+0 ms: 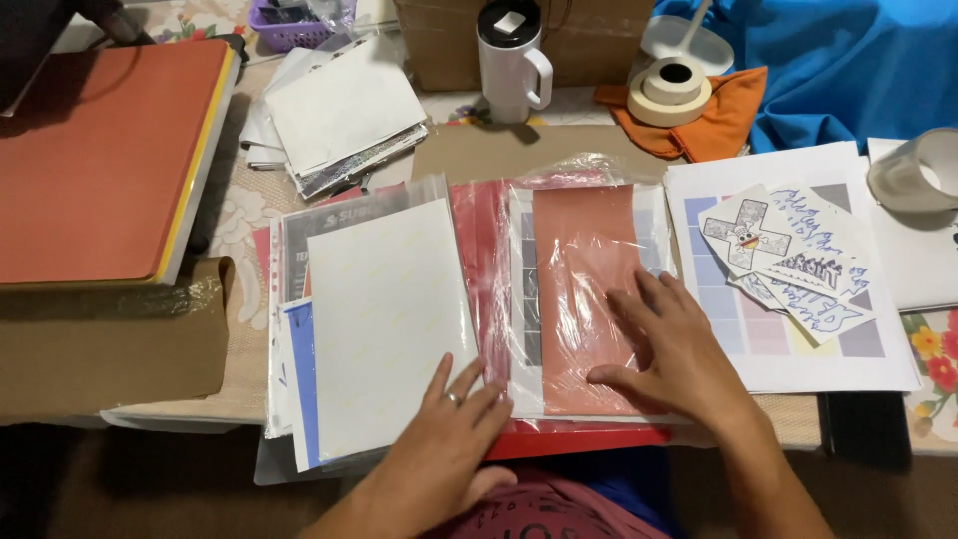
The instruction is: Sorting and organizing various printed designs, stickers, and transfer sheets within plastic sleeves and a folder.
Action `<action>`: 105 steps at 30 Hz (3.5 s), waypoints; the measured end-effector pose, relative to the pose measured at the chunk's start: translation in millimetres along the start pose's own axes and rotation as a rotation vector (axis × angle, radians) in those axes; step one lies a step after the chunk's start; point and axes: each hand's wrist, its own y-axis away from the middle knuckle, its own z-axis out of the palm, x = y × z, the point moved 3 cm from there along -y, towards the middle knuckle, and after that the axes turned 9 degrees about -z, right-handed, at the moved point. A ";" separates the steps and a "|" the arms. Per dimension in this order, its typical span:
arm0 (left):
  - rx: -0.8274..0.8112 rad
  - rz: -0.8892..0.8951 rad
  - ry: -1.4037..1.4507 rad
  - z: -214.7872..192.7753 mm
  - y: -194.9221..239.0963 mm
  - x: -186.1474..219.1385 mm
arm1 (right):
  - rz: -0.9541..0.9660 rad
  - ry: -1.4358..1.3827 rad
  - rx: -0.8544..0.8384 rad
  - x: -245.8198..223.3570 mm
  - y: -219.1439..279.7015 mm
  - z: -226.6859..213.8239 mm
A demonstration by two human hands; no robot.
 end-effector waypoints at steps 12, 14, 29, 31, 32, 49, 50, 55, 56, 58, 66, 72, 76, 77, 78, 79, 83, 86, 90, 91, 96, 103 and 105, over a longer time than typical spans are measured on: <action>0.397 0.058 -0.219 22.5 27.0 16.6 | -0.570 0.337 0.047 -48.6 -83.3 -9.2; 0.405 -0.069 -0.236 32.4 33.8 8.5 | -0.841 0.433 0.078 -51.1 -112.0 0.0; 0.313 -0.369 -0.294 28.9 139.7 -98.7 | -0.751 0.456 -0.100 -81.4 -154.1 29.1; 0.286 -0.353 -0.238 19.8 145.1 -105.3 | -0.892 0.316 -0.052 -113.6 -125.7 32.2; 0.259 -0.339 -0.181 16.0 147.9 -107.6 | -1.029 0.171 -0.003 -130.7 -109.4 32.2; 0.641 -1.014 0.432 -34.0 138.9 -106.5 | -1.183 0.154 0.119 -194.9 -10.0 138.2; 0.674 -1.160 0.627 -30.7 139.9 -109.6 | -1.122 0.003 0.152 -193.0 -12.4 133.9; 0.772 -0.864 1.072 -33.3 124.8 -103.9 | -0.893 -0.300 0.302 -190.0 -6.9 104.5; 0.748 -0.795 1.140 -39.7 117.2 -96.2 | -0.763 -0.403 0.338 -186.0 -6.2 101.1; 0.694 -0.649 1.105 -40.1 94.1 -72.0 | -0.615 -0.523 0.371 -172.2 1.2 92.4; 0.479 -0.150 0.574 -14.6 -3.1 24.8 | 0.140 -0.758 0.551 -40.6 49.3 90.8; 0.493 0.155 0.152 6.1 -30.5 45.1 | 0.207 -0.773 0.767 -7.8 71.7 28.7; 0.509 0.223 0.058 24.7 -31.2 39.9 | 0.424 -0.716 0.511 10.6 73.8 20.4; 0.517 0.225 0.043 28.5 -30.2 38.8 | 0.471 -0.758 0.448 15.9 75.1 23.7; 0.515 0.227 0.045 23.7 -31.5 40.0 | 0.474 -0.758 0.449 10.5 73.2 20.7; 0.520 0.229 0.049 18.7 -31.7 41.3 | 0.558 -0.797 0.438 6.2 71.9 20.1; 0.472 0.177 0.052 15.6 -28.9 40.9 | 0.596 -0.640 0.452 18.7 70.6 25.0; 0.378 0.210 0.066 24.4 -19.7 31.7 | 0.618 -0.298 0.345 14.7 66.9 13.5; 0.350 0.170 0.131 -10.7 11.1 15.8 | 0.564 -0.054 0.344 12.3 71.3 10.5; 0.348 0.084 0.107 -18.1 19.9 4.7 | 0.450 0.044 0.408 9.9 73.2 8.5; 0.094 -0.330 -0.150 -6.5 89.1 -80.8 | 0.069 0.198 0.586 -10.9 79.0 7.6; 0.101 -0.320 -0.139 8.7 140.7 -107.0 | -0.333 -0.025 0.338 -59.2 54.3 31.1; 0.138 -0.305 -0.109 6.6 144.8 -107.3 | -0.418 -0.052 0.296 -76.7 47.0 39.2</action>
